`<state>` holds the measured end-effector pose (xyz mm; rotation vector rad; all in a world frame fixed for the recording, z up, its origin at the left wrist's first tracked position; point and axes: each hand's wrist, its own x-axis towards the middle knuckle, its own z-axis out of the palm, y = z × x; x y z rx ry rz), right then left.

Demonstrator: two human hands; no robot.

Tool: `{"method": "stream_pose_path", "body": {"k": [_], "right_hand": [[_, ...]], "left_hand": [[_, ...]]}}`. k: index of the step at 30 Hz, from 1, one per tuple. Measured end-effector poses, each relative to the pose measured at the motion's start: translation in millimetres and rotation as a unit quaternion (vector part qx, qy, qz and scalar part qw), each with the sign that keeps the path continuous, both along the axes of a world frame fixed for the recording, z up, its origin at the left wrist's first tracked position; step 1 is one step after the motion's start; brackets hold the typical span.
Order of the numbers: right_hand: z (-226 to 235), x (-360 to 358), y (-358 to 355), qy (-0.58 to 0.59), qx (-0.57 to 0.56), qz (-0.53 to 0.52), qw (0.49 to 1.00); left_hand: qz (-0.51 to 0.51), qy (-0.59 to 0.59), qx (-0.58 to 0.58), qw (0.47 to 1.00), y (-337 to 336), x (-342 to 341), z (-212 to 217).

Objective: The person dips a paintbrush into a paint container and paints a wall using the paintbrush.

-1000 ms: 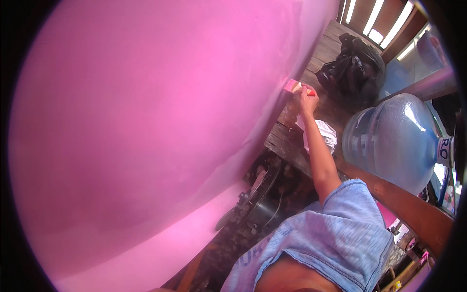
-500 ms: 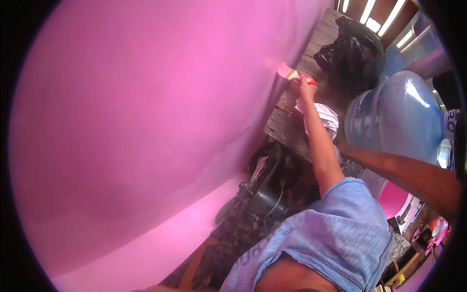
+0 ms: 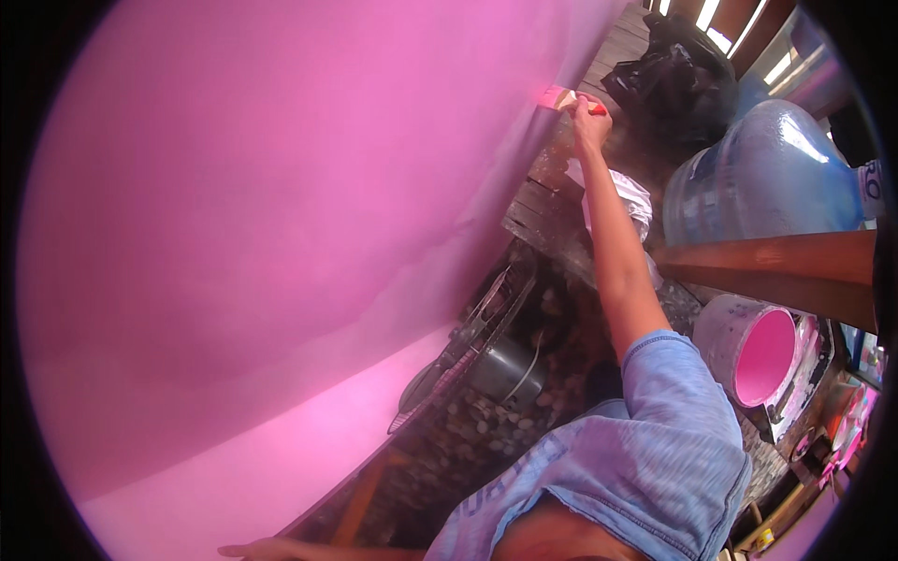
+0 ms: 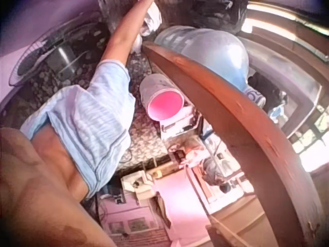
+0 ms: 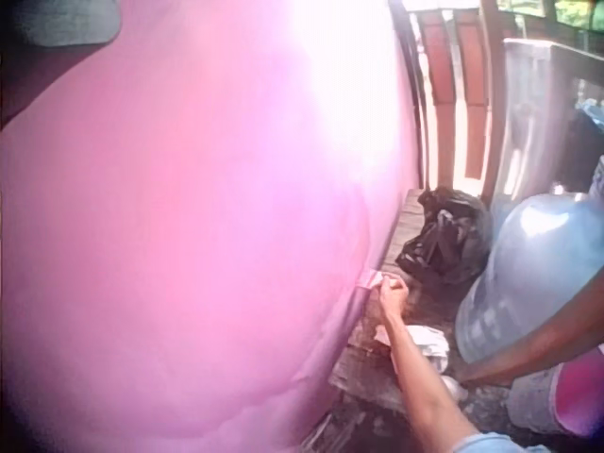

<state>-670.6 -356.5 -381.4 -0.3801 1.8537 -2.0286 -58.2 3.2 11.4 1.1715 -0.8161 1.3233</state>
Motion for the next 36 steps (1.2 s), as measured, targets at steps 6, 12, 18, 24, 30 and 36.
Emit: {"method": "stream_pose_path", "body": {"k": [6, 12, 18, 24, 30, 36], "right_hand": [[18, 6, -5, -0.019, -0.069, 0.037, 0.997], [-19, -5, -2, 0.053, -0.016, 0.022, 0.998], [35, 13, 26, -0.244, -0.284, 0.096, 0.922], [-4, 12, 3, -0.345, -0.284, 0.088, 0.89], [2, -7, 0, -0.049, -0.041, 0.035, 0.997], [129, -8, -11, -0.079, -0.258, 0.054, 0.961]], "left_hand": [[0.032, 0.007, 0.031, 0.999, 3, -1, 1], [-0.013, 0.006, 0.032, 0.999, -6, -10, 5], [0.016, 0.014, 0.039, 0.999, -3, -13, 4], [0.058, 0.017, 0.034, 0.998, 2, 9, 1], [0.078, 0.017, 0.0, 0.997, 12, 33, -1], [0.105, -0.012, 0.02, 0.994, 10, 23, 2]]}}
